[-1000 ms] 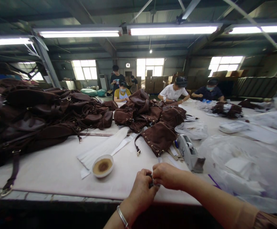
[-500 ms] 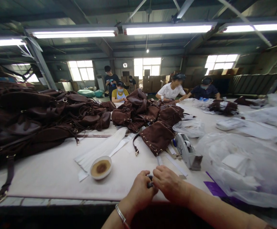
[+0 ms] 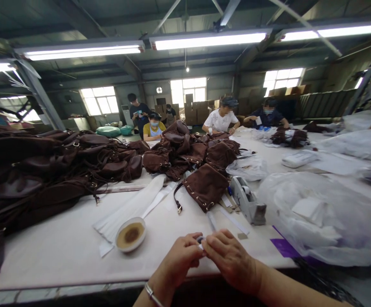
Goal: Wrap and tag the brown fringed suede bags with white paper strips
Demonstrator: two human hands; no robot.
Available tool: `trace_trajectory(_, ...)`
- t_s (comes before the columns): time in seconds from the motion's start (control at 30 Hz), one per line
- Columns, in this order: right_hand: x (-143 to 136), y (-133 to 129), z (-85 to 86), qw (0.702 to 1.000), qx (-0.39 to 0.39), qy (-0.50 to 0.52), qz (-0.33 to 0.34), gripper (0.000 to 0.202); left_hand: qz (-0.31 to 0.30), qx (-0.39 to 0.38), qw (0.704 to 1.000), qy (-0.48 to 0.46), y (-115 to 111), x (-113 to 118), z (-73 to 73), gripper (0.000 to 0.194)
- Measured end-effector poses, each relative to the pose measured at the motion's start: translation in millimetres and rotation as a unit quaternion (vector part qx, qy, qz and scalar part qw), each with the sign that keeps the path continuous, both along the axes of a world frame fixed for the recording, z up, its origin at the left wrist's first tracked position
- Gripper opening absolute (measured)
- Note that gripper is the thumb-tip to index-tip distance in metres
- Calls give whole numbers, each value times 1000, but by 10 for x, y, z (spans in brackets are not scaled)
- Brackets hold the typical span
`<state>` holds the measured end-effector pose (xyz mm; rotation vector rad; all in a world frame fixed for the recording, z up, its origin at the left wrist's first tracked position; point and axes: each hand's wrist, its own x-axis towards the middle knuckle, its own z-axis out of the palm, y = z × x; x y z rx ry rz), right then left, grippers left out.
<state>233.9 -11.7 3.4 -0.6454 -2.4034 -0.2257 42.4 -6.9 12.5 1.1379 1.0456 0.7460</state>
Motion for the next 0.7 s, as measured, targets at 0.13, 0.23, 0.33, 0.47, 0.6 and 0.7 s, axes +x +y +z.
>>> trace_trajectory(0.13,-59,-10,-72,996,56,58,-32,30,9,-6,1000,-18,-4,7,-32,38)
trace_trajectory(0.23,-32,-42,-133,995,37,79,-53,30,33,53,996,59,-18,15,-33,38)
trace_trajectory(0.33,212,-11,-152,988,-18,109,-107,33,49,127,981,141,-18,17,-9,28)
trace_trajectory(0.47,931,305,-49,936,-89,224,-258,31,55,182,959,210,23,28,-47,20)
trace_trajectory(0.6,1660,719,128,824,-284,221,-437,32,78,252,936,234,80,78,-235,25)
trace_trajectory(0.7,1915,923,165,787,-349,194,-471,32,98,295,923,229,123,122,-388,28)
